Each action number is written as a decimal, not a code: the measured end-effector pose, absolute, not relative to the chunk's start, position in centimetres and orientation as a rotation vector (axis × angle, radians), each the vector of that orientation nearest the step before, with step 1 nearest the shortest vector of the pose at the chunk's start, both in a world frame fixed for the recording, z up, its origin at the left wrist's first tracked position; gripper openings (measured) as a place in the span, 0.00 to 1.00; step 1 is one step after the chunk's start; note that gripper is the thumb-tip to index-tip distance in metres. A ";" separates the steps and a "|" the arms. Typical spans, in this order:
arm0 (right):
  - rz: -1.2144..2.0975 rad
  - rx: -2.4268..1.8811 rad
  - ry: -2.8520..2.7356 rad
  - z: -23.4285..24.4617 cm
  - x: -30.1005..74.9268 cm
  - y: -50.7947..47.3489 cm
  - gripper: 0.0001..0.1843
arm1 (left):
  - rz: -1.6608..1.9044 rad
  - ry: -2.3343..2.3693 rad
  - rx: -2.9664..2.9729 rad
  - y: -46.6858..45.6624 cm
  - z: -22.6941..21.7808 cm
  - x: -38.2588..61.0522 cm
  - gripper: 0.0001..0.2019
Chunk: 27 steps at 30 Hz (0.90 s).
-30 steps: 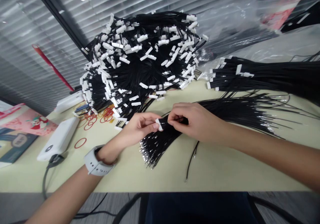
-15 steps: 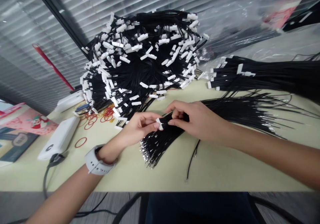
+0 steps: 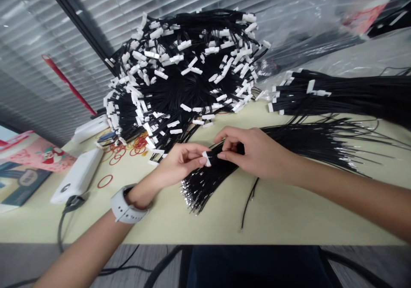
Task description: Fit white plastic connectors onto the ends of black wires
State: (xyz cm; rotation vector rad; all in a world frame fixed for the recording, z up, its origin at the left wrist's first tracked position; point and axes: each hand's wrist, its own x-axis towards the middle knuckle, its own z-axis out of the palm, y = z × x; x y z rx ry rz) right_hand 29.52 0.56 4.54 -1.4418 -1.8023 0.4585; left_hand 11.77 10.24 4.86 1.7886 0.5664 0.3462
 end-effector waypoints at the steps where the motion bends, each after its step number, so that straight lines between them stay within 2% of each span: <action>1: 0.464 -1.439 -1.800 4.5 29.5 0.6 0.09 | 0.348 0.567 1.786 10.2 4.9 11.8 0.06; 18: 0.823 -1.436 -1.735 5.6 30.1 0.5 0.11 | 0.371 0.587 1.773 10.2 4.8 11.9 0.07; 23: 0.745 -1.421 -1.727 4.7 29.8 0.9 0.06 | 0.387 0.591 1.806 10.0 4.8 12.0 0.06; 27: 0.547 -1.449 -1.787 4.2 29.0 0.8 0.05 | 0.391 0.618 1.873 9.7 4.7 12.1 0.05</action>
